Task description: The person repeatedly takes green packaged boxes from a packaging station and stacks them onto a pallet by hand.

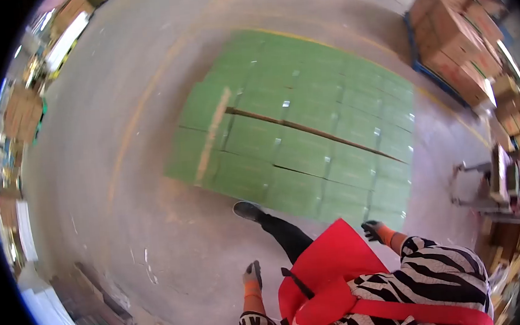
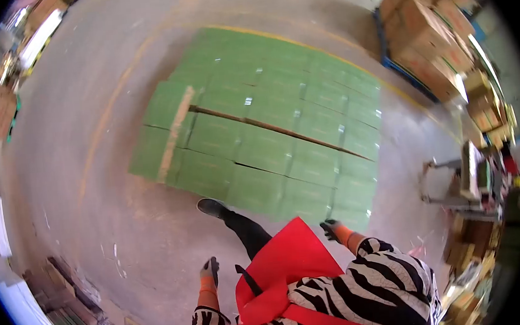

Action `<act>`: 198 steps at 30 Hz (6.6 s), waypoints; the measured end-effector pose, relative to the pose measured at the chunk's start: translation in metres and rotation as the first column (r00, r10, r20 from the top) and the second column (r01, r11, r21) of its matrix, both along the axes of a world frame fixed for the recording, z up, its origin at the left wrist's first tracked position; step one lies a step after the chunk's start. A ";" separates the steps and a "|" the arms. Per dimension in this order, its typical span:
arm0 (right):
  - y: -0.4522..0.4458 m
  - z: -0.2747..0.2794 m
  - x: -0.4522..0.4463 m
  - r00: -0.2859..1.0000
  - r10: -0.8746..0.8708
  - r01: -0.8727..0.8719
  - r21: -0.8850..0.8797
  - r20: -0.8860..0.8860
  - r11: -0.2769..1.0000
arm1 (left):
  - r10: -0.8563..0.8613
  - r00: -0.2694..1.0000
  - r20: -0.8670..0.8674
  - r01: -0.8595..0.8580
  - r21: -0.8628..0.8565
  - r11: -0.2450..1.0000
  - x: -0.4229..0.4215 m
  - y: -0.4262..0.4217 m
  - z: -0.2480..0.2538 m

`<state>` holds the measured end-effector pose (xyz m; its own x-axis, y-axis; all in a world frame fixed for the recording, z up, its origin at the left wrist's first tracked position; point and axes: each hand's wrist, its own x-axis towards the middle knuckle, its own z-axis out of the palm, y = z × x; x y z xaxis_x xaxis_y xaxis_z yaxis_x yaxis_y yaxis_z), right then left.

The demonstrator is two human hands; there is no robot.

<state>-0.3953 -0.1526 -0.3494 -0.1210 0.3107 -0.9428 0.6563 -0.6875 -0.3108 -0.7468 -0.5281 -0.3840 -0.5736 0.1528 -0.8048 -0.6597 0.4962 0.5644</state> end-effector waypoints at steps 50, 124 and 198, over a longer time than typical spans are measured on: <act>0.492 0.276 1.033 -0.425 -0.721 0.852 -0.511 -0.547 -0.114 | -0.699 0.715 -0.009 0.551 0.622 0.556 1.058 0.888 0.313; 0.147 0.028 -0.291 0.786 -0.174 0.220 0.005 -0.594 0.976 | 0.621 0.761 -0.186 -0.456 0.528 0.716 0.014 0.192 0.072; 0.379 0.262 0.793 -0.065 -0.801 0.982 0.107 -0.596 -0.159 | -0.735 0.678 -0.015 0.508 0.733 0.453 0.783 0.776 0.237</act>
<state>0.3976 0.2267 -0.0879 0.4823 0.5924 -0.6453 -0.6614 -0.2368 -0.7116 0.0362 0.2479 -0.1467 0.1167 0.8968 -0.4267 -0.4952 0.4250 0.7578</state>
